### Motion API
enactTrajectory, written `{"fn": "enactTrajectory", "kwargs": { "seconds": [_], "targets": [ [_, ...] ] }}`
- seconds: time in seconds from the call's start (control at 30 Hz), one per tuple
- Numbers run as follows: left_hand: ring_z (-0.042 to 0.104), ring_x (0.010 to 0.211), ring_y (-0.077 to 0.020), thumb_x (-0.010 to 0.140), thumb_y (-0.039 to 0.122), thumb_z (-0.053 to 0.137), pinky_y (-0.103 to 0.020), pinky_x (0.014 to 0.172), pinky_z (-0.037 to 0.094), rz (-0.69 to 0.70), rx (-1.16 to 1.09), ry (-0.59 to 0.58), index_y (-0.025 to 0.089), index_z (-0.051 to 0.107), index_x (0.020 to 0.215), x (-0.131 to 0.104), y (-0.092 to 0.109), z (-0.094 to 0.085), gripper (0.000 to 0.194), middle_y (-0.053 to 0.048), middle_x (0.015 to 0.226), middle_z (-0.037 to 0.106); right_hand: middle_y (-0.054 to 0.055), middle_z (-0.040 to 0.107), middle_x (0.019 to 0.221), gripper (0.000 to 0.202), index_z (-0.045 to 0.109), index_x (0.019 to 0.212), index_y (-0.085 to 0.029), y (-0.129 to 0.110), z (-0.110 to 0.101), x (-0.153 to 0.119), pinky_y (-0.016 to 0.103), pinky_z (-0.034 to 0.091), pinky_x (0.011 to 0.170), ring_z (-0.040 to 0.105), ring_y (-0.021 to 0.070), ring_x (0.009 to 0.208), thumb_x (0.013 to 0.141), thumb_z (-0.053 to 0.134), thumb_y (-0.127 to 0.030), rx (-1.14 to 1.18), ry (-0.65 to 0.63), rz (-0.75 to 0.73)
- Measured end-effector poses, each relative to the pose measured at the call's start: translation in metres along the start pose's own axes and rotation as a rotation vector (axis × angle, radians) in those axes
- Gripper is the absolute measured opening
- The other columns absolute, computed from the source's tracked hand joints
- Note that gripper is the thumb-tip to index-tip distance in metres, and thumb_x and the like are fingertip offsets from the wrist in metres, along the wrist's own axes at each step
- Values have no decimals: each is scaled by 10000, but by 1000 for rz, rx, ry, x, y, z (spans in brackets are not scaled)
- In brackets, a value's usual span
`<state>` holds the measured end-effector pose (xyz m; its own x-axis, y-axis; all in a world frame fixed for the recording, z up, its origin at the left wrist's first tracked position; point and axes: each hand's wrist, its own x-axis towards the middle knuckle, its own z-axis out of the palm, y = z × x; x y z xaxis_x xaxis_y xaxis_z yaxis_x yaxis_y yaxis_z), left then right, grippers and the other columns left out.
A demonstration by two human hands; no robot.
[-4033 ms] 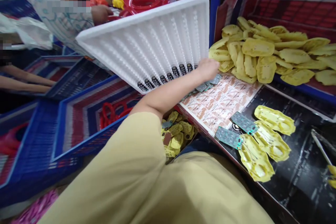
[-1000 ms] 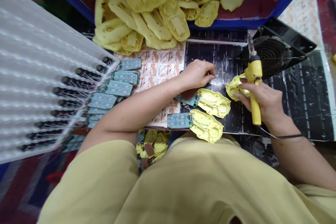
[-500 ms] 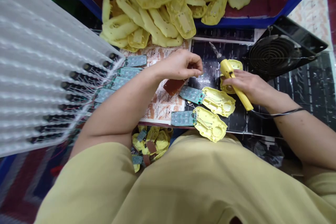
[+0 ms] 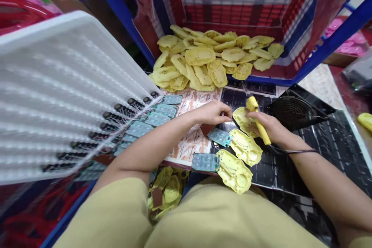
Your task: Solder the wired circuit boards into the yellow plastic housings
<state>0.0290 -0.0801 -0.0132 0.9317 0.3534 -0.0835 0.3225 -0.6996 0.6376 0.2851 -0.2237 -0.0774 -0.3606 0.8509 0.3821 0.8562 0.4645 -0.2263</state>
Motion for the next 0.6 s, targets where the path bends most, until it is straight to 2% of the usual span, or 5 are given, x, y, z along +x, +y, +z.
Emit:
{"fn": "enactTrajectory", "kwargs": {
  "seconds": [0.13, 0.33, 0.4, 0.5, 0.6],
  "targets": [
    [752, 884, -150, 907, 106, 730, -236, 827, 510, -46, 8, 59, 152, 840, 1003, 9, 2, 9, 153, -36, 980, 857, 80, 808, 1297, 451, 636, 1441, -267, 0, 0, 12, 291, 653, 798, 804, 187, 922, 1015, 724, -384, 178, -42, 55],
    [766, 986, -211, 898, 95, 687, -327, 967, 550, -140, 86, 102, 161, 853, 1055, 29, 10, 24, 238, -62, 1025, 847, -18, 831, 877, 116, 795, 1006, -262, -37, -37, -20, 252, 645, 707, 787, 161, 706, 1021, 776, -376, 150, 434, 168],
    [767, 1058, -239, 897, 102, 668, -363, 1008, 560, -138, 132, 103, 172, 855, 1075, 36, 14, 29, 268, -74, 1087, 843, -13, 831, 864, 197, 814, 1160, -278, -50, -55, -45, 266, 656, 699, 801, 179, 717, 1044, 758, -427, 78, 445, 185],
    [753, 1163, -270, 901, 116, 662, -398, 1073, 557, -116, 199, 74, 168, 857, 1076, 43, 18, 35, 267, -101, 1203, 820, 40, 842, 947, 539, 696, 1501, -281, -59, -70, -82, 300, 668, 668, 807, 212, 744, 1097, 599, -625, -210, 573, 182],
    [752, 1159, -276, 911, 137, 658, -408, 1083, 563, -134, 222, 36, 154, 856, 1076, 46, 18, 39, 258, -111, 1193, 813, 70, 842, 1094, 529, 671, 1541, -296, -65, -66, -104, 314, 672, 689, 809, 226, 805, 1074, 660, -543, -350, 662, 234]
  ]
}}
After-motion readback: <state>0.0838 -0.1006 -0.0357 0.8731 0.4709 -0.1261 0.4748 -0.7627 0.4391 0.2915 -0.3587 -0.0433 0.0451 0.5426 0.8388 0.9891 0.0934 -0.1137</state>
